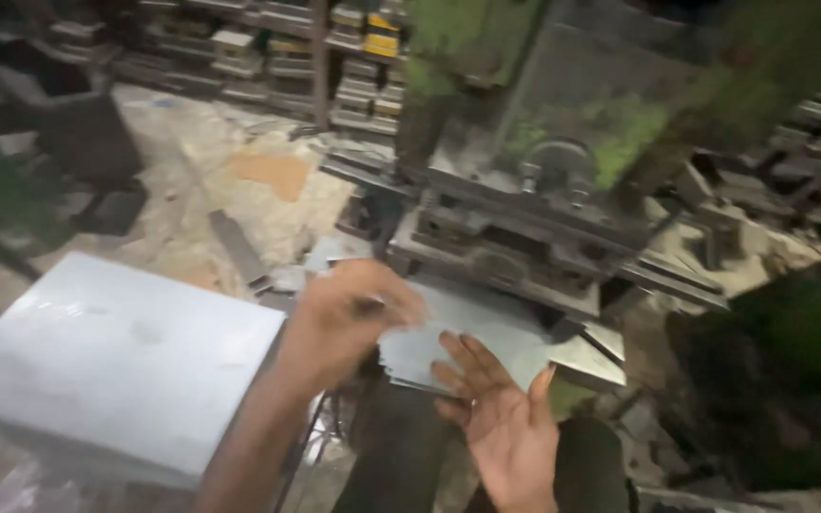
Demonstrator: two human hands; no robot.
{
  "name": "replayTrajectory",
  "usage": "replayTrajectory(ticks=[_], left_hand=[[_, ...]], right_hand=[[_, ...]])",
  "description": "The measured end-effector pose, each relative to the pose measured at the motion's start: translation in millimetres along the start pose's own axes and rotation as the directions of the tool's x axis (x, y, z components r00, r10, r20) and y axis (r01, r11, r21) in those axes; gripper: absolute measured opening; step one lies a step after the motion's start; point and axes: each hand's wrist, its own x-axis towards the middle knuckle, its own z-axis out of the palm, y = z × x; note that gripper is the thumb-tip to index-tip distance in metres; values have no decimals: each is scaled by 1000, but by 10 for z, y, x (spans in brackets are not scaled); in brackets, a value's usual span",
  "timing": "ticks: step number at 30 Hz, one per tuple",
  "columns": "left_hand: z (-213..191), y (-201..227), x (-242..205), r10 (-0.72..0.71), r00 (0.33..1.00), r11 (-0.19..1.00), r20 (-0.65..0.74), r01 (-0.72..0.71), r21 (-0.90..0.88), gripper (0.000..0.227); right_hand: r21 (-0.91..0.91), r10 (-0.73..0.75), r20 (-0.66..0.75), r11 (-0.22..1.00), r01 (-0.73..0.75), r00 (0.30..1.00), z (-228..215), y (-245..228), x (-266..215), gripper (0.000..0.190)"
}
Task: Placing metal sheets into a stamping press and stacking the processed pieces.
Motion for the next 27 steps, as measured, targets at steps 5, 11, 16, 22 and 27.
replayTrajectory(ticks=[5,11,16,22,27], left_hand=[[325,-168,-208,122,953,971,278,-173,166,16],[429,-606,-508,37,998,914,-53,-12,406,34],[490,-1000,-668,-535,790,832,-301,554,-27,48],[767,-1078,-786,-545,807,838,-226,535,-108,46],[972,-1092,-696,-549,821,836,-154,540,-102,41]], right_hand=[[-21,-88,-522,996,90,849,-768,-43,-131,11],[-189,-338,-397,940,284,853,-369,107,-144,12],[-245,-338,-547,939,240,766,-179,118,397,16],[-274,-233,-671,960,56,704,-196,25,1187,21],[-372,-311,-624,925,77,717,-826,-133,2039,16]])
